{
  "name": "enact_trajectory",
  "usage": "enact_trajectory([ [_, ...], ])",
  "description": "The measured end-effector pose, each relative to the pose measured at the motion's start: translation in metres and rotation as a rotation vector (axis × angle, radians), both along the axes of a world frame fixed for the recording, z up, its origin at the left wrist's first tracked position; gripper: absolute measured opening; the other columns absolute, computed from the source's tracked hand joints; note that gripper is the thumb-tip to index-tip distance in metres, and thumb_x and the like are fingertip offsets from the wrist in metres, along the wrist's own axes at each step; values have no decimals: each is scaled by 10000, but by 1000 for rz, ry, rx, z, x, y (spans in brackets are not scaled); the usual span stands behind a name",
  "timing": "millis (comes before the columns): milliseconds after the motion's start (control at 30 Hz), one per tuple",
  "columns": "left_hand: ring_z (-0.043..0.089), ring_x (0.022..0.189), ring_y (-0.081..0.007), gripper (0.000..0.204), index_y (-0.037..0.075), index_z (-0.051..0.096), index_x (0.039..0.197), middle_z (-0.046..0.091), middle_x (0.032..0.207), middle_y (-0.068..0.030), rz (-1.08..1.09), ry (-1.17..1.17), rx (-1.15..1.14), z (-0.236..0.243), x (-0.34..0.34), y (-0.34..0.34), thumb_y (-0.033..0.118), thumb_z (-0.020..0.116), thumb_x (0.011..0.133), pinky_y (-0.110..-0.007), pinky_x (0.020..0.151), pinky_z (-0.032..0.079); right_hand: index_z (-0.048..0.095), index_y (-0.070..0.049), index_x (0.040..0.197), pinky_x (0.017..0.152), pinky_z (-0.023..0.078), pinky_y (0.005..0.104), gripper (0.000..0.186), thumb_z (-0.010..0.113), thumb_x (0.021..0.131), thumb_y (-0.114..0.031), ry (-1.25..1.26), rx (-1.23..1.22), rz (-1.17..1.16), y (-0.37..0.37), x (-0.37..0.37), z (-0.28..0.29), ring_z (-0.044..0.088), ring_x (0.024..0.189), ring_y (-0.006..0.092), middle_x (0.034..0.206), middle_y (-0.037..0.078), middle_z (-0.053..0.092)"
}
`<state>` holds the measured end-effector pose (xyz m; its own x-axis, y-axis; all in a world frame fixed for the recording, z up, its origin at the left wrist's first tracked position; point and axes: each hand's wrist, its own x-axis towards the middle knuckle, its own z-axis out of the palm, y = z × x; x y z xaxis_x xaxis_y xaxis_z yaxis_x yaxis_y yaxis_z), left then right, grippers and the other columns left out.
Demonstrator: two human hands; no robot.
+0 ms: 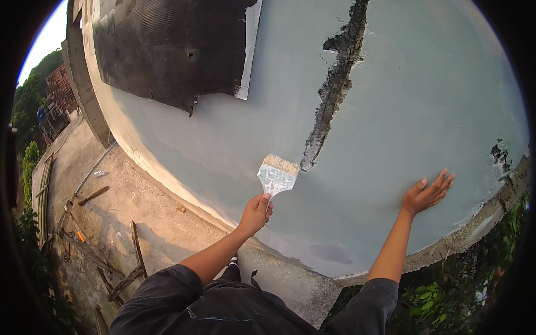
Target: Painting an exterior wall using a handheld paint brush.
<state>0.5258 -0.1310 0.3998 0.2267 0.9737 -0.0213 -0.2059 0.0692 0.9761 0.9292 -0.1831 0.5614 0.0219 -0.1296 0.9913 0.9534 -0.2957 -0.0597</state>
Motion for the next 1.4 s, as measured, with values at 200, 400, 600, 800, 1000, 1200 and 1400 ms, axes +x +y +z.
enact_trajectory([
  [200,397,496,-58,437,50,498,792,442,590,10,-53,-79,250,116,0,13,406,428,1035,-238,466,343,376,-139,1485,1115,219,539,560,345,1007,-428,25,-3,7,1,-1,-3,291,1424,380,1566,126,296],
  [400,411,518,-66,443,34,498,775,448,591,5,2,-116,462,196,17,44,388,439,1034,-248,482,345,373,-139,1487,1121,211,542,566,344,1004,-433,30,-7,9,0,0,-3,284,1427,383,1566,129,293],
  [600,440,554,-94,441,15,515,759,473,601,-21,162,-44,516,226,21,66,367,467,1021,-292,521,374,378,-138,1484,1125,205,538,568,342,1004,-440,32,-4,12,1,-1,-1,288,1425,383,1568,127,291],
  [800,440,539,-95,446,19,514,755,469,596,-20,129,-30,399,179,18,62,379,475,1015,-287,508,369,375,-138,1486,1127,197,541,574,342,1003,-447,39,-6,22,1,2,-3,285,1426,381,1569,128,289],
  [1000,392,500,-63,430,46,502,760,449,593,10,67,-14,197,156,-4,30,386,463,1020,-242,463,333,368,-144,1489,1126,196,544,576,337,1002,-450,43,-10,14,1,1,-3,277,1430,377,1572,126,282],
  [1200,386,494,-60,434,60,504,771,445,591,17,49,-96,267,200,-8,47,410,447,1021,-236,458,336,369,-146,1489,1130,186,546,581,333,999,-456,57,-11,8,0,2,-4,270,1435,371,1575,120,279],
  [1400,383,496,-57,435,63,505,773,448,592,18,51,-18,290,177,-7,61,415,445,1021,-231,457,331,374,-151,1487,1131,181,553,582,336,996,-461,62,-2,21,2,1,-3,270,1436,365,1576,114,280],
])
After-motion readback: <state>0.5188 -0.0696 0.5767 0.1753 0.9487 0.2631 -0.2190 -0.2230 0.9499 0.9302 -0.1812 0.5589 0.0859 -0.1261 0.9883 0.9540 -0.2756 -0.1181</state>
